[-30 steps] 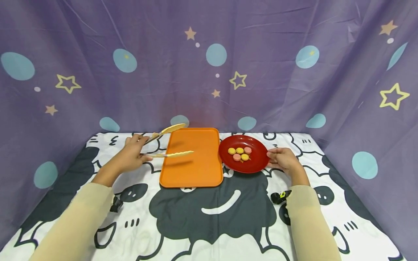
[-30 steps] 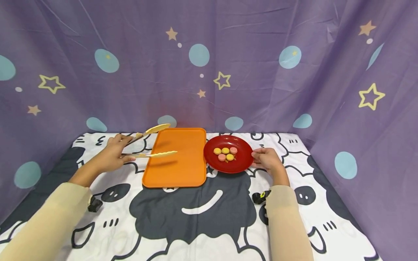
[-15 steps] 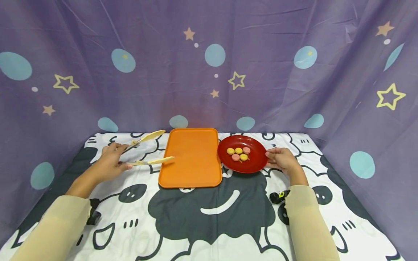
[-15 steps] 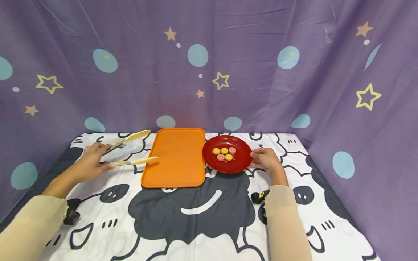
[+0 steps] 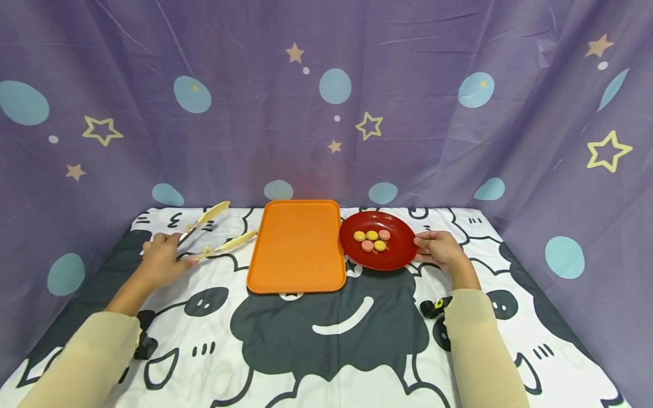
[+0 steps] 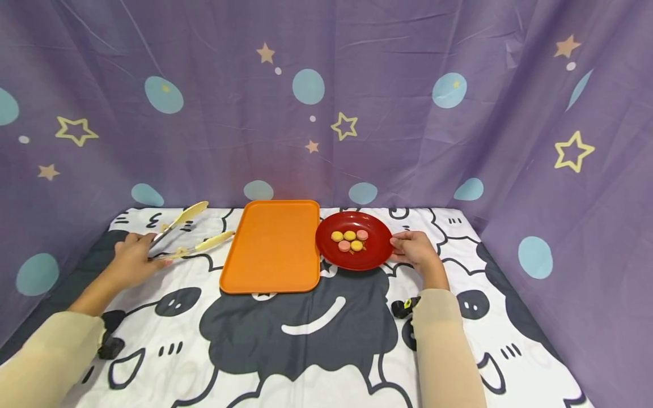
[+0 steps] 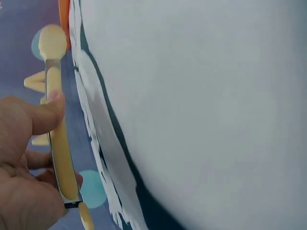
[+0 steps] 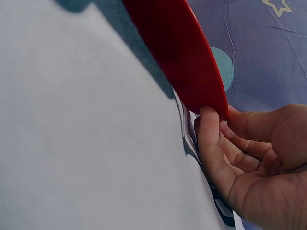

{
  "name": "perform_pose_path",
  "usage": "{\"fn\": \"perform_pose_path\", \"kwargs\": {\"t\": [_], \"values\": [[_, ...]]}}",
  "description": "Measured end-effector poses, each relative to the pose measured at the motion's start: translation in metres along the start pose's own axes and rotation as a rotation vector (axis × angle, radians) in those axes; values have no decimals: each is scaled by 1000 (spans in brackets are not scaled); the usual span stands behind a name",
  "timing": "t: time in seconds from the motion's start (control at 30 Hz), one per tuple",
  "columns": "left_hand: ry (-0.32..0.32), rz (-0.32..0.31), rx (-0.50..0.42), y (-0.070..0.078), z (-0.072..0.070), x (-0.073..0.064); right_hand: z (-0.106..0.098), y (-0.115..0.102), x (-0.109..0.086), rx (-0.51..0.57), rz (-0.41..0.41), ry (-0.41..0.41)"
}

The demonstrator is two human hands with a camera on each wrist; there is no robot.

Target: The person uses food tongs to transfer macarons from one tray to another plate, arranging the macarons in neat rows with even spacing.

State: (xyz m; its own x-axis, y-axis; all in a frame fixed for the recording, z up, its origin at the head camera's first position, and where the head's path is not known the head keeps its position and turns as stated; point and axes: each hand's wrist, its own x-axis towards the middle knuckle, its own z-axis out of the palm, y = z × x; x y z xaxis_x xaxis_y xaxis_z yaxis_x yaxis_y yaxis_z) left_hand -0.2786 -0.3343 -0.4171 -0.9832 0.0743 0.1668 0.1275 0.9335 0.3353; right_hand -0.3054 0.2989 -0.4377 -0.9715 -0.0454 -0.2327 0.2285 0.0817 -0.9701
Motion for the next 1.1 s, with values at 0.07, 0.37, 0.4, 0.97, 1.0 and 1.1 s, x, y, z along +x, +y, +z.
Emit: {"fn": "perform_pose_path", "kwargs": {"t": [0.07, 0.37, 0.4, 0.97, 1.0, 1.1], "values": [[8, -53, -2, 4, 1, 0, 0, 0, 0, -1, 4, 3], [-47, -344, -31, 37, 3, 3, 0, -2, -1, -19, 9, 14], [-63, -380, -30, 41, 4, 4, -1, -2, -1, -15, 14, 13], [-248, -581, -37, 68, 17, 11, 1, -2, -1, 1, 3, 4], [-252, -574, -23, 68, 17, 11, 1, -2, -1, 3, 2, 6], [-273, -550, 32, 66, 17, 13, 0, -1, -1, 5, -2, 3]]}}
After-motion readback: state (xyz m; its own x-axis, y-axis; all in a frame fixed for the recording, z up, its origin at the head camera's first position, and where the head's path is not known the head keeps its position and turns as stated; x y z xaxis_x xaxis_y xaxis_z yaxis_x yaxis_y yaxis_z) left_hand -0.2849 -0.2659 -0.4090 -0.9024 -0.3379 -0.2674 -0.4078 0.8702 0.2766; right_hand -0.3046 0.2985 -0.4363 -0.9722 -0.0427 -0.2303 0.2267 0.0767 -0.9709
